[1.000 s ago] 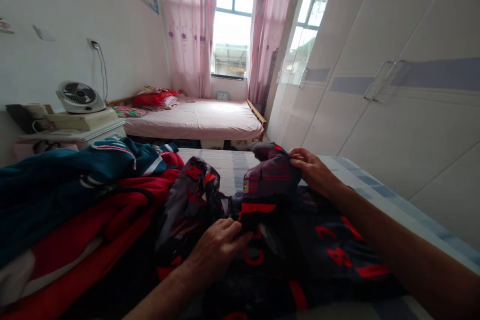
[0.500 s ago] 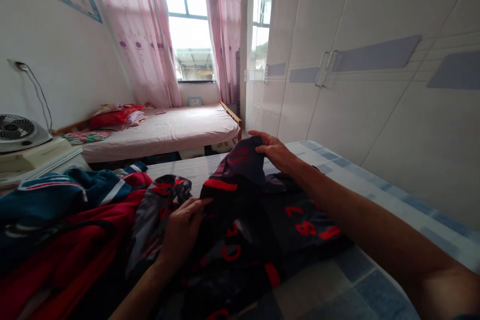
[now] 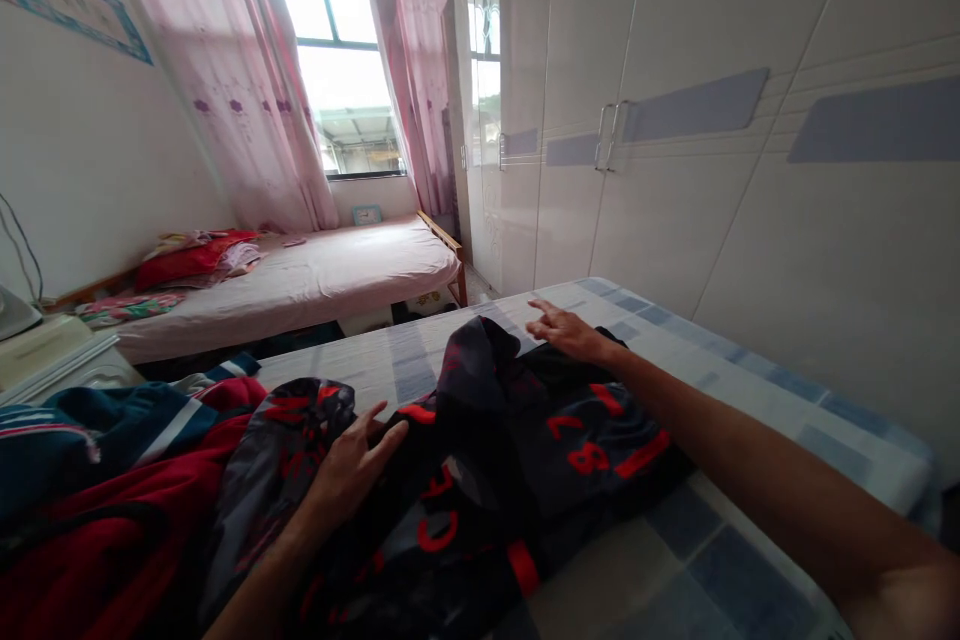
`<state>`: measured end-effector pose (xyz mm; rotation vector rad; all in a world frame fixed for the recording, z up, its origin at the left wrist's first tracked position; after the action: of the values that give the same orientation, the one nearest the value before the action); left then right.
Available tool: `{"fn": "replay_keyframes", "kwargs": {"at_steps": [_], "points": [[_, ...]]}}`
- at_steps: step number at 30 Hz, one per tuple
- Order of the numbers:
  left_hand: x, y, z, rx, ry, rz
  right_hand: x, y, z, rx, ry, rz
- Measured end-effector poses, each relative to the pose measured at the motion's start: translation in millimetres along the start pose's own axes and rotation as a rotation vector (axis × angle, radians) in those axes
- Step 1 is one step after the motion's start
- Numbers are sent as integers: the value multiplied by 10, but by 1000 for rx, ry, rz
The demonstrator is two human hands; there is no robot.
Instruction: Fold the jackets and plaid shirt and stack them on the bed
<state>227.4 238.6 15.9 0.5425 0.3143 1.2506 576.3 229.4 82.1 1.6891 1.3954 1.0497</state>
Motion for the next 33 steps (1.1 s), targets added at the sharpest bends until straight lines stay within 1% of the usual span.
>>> {"fn": "replay_keyframes", "kwargs": {"at_steps": [2, 3, 5, 7, 9, 11, 13, 14, 16, 18, 19, 20, 22, 24, 25, 26, 27, 29, 30, 31, 33], "points": [[74, -7, 86, -131, 52, -21, -10, 83, 431, -199, -265, 107], [108, -20, 127, -196, 84, -31, -33, 109, 625, -264, -369, 141], [162, -59, 186, -316, 139, -51, -95, 113, 939, -310, -503, 145], [192, -86, 221, -435, 159, -73, -147, 84, 1143, -320, -562, 114], [197, -58, 246, -555, 137, -53, -164, 60, 1246, -305, -539, 86], [172, 24, 268, -665, 82, 1, -152, 66, 1298, -282, -476, 93], [114, 115, 272, -719, 25, 58, -140, 88, 1347, -249, -404, 151], [78, 142, 260, -713, 8, 64, -144, 92, 1377, -244, -374, 183], [1, 133, 204, -622, 9, 11, -179, 67, 1433, -269, -333, 213], [-62, 70, 127, -463, 14, -66, -243, 9, 1441, -316, -315, 192], [-82, 41, 94, -383, 6, -81, -280, -15, 1413, -346, -316, 185], [-95, 22, 70, -309, -7, -70, -319, -26, 1356, -380, -309, 205], [-105, 18, 52, -178, -42, 2, -390, -11, 1168, -468, -237, 317], [-118, 14, 49, -69, -82, 30, -453, 1, 948, -539, -94, 435], [-132, -2, 44, -28, -112, 13, -474, -18, 862, -548, -20, 437], [-154, -27, 31, 6, -144, -8, -485, -56, 808, -536, 36, 382], [-183, -59, 12, 32, -174, -27, -485, -108, 784, -515, 65, 286], [-255, -128, -39, 75, -197, -37, -453, -217, 788, -481, 58, 63], [-290, -157, -63, 88, -183, -27, -418, -250, 784, -467, 49, -4], [-321, -176, -81, 90, -154, -8, -366, -262, 761, -453, 45, -19], [-365, -190, -91, 52, -93, 19, -211, -249, 634, -401, 73, 44]]}}
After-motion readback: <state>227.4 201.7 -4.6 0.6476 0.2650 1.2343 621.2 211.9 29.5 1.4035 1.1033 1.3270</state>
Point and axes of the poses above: each hand's wrist, its own x-axis towards the middle knuckle, its own y-axis out of the back of the hand, z = x × y, the point moved 3 cm from there along x, towards the middle knuckle, and after that the axes turned 8 degrees about -x, right-handed, at the moved point
